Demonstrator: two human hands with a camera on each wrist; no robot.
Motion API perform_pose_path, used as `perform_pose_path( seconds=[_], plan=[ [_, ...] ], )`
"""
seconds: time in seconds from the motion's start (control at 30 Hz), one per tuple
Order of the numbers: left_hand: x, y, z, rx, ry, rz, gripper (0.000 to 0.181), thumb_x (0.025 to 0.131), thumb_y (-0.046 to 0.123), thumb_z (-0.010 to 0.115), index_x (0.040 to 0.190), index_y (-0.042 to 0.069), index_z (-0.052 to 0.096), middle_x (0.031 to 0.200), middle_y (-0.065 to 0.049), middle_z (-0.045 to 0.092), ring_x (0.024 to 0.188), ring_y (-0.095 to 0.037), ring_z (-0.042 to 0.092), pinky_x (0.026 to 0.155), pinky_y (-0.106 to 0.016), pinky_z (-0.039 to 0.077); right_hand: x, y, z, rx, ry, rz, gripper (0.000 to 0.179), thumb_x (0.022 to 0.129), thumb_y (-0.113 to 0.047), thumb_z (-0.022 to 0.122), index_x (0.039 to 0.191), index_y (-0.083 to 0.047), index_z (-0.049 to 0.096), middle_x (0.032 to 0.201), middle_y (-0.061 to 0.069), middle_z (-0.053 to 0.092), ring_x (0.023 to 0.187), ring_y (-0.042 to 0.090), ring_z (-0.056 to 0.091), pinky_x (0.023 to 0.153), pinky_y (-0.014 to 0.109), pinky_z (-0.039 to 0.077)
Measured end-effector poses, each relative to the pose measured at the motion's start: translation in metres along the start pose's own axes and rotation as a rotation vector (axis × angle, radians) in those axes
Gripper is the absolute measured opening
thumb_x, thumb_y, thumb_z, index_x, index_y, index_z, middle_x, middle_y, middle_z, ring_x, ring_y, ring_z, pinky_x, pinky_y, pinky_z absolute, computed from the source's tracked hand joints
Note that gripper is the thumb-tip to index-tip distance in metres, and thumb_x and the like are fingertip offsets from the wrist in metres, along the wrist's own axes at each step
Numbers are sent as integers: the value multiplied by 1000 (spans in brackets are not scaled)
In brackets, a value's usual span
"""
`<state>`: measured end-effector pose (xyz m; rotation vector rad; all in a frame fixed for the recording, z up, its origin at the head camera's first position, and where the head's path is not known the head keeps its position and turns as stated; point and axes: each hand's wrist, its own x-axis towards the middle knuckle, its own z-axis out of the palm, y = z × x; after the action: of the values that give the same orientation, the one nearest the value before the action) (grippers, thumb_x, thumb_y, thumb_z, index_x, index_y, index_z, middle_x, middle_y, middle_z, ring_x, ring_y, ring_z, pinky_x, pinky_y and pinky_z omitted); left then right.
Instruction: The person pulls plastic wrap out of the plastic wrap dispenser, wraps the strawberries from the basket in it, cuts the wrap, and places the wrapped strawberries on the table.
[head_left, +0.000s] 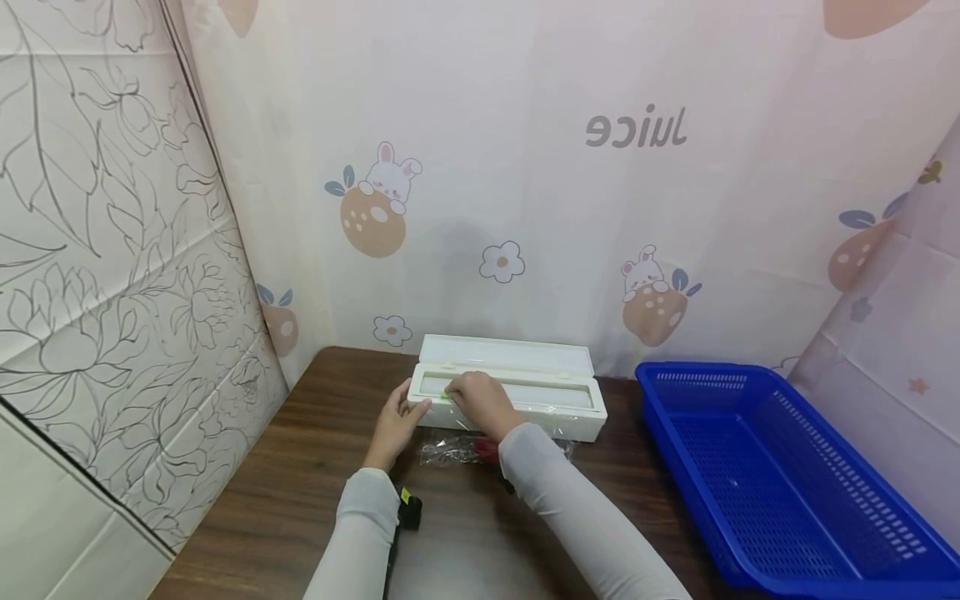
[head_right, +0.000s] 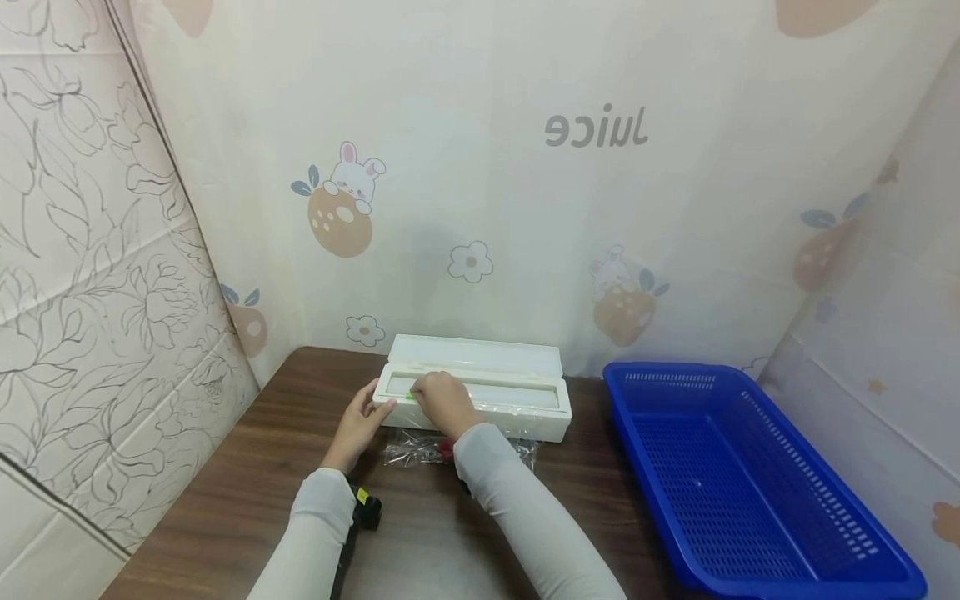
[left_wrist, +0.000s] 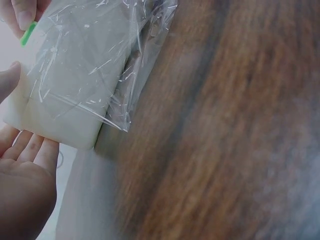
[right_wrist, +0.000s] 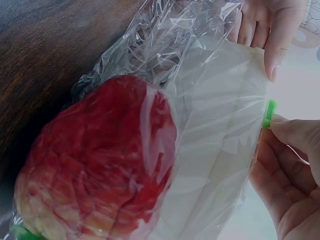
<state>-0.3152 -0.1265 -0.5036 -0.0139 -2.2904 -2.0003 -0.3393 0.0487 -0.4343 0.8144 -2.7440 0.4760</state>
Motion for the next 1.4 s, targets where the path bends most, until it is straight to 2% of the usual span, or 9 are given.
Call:
perform_pose_path(
  seconds=[0.23,0.63,0.93,1.23,1.4],
  plan=[
    [1,-3,0,16,2,-14,72,87,37,64,145,13,28,145,-12,37,127,-23,39,111,-46,29,3,-4,1,-1,3,-19,15,90,-18,61,96,-15,74,96,1,72,91,13,63,83,31,54],
    [3,-4,-1,6,9,-3,71,87,35,65,144,13,29,145,-12,38,127,-22,39,111,-44,29,8,-5,5,-42,-11,-18,17,92,-21,58,98,-21,74,97,-4,71,90,10,62,80,31,55],
    [4,-4,0,-2,10,-13,72,87,35,65,145,13,29,145,-11,37,127,-22,39,111,-44,29,11,-8,4,-53,-50,13,15,90,-29,60,98,-25,73,99,-6,71,89,11,61,75,34,55],
    [3,-4,1,7,7,-6,72,87,33,65,145,10,28,146,-12,35,127,-23,39,110,-44,29,14,-13,4,-70,-74,30,15,91,-29,60,99,-27,73,102,-7,70,88,11,62,66,33,56],
    [2,-3,0,4,8,-3,72,87,34,64,145,10,28,146,-12,36,127,-23,39,111,-44,29,16,-14,6,-80,-75,34,16,90,-31,60,99,-29,73,102,-8,70,87,11,62,65,33,55]
  ],
)
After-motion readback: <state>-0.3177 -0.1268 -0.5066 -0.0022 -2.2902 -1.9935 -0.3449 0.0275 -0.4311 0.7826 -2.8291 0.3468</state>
